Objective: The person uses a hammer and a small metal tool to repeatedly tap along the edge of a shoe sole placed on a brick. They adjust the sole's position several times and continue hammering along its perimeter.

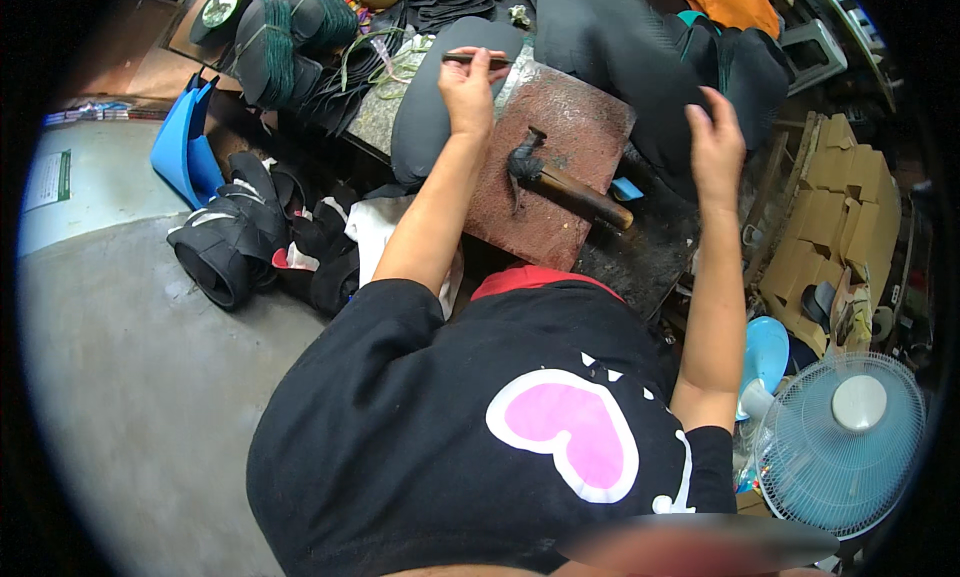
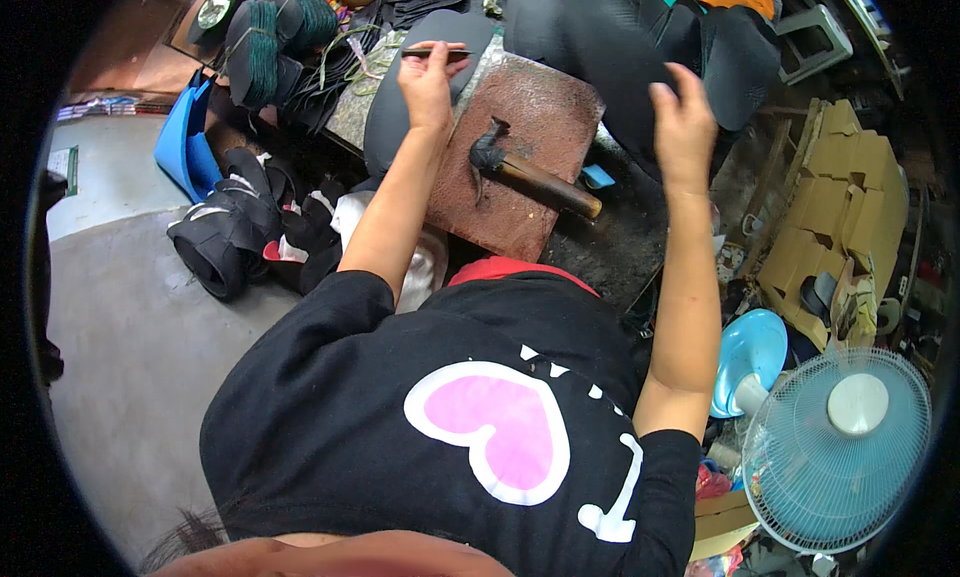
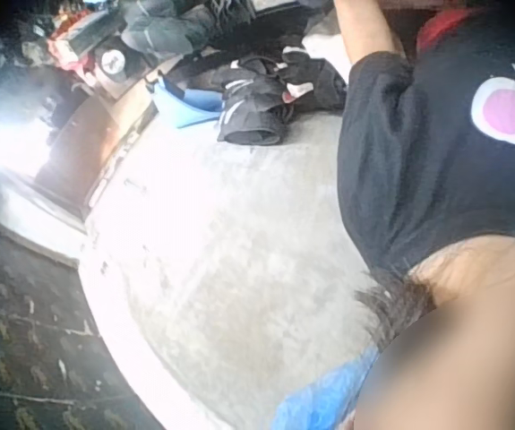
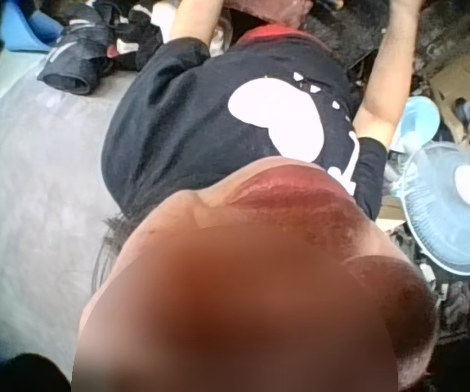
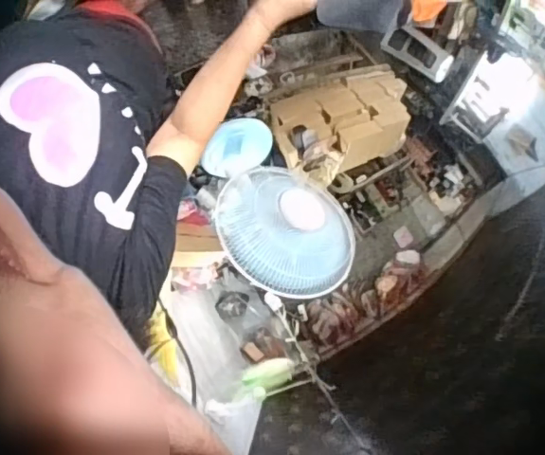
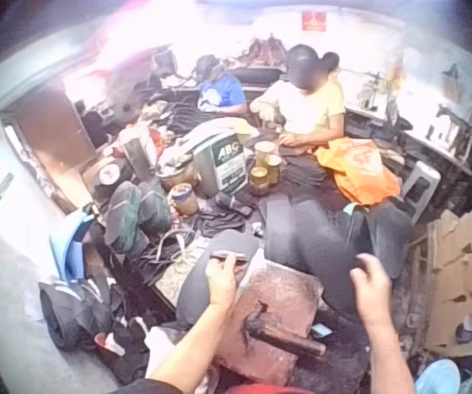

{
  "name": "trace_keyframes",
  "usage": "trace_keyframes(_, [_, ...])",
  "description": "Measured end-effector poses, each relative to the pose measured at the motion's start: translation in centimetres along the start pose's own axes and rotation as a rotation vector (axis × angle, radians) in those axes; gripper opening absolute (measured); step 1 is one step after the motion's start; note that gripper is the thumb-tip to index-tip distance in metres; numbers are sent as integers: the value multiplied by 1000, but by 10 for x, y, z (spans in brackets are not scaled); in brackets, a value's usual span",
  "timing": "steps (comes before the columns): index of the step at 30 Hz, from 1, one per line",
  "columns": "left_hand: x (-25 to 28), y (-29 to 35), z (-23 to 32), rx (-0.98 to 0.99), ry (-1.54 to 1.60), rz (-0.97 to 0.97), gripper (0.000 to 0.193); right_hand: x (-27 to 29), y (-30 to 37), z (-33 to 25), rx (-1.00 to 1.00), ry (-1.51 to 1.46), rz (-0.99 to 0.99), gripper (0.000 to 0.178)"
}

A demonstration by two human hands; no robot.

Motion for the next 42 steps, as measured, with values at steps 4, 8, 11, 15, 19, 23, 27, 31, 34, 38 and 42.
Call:
trace_keyframes(4, [40,-28,35,-265,-516,97,8,44,-11,28,-124,396,131,47])
trace_keyframes(8, [72,-49,25,-164,-899,85,16,34,3,1,135,777,57,39])
trace_keyframes(11, [68,-49,10,-70,-1066,-54,21,-13,20,-19,319,573,-151,30])
trace_keyframes(15, [50,-34,19,-121,-1303,-90,21,-62,38,-9,439,815,-355,31])
trace_keyframes(19, [33,-25,30,-155,-1362,-152,23,-61,26,14,328,904,-288,39])
trace_keyframes(23, [33,-29,27,-124,-1282,-180,19,-58,17,39,56,1012,-366,46])
trace_keyframes(27, [28,-38,16,25,-867,-300,16,-59,17,-9,152,795,-334,38])
trace_keyframes(31, [4,-25,8,190,-688,-559,14,-100,74,-42,46,472,-908,38])
trace_keyframes(34, [-16,-22,31,-101,-1038,-554,11,-117,113,-68,163,442,-1045,41])
trace_keyframes(38, [-20,-32,95,-337,-420,-244,6,-113,115,-65,269,469,-882,37])
trace_keyframes(42, [4,-31,80,-106,-144,-74,5,-74,85,-39,129,241,-735,35])
Point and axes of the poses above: each hand's wrist, its own y-axis away from the middle knuckle, its own x-axis out of the back of the hand, z = x × y, the point moved 10 cm from there along -y, towards the middle knuckle, and after that the axes turned 6 degrees about z, right-handed, at the moved point
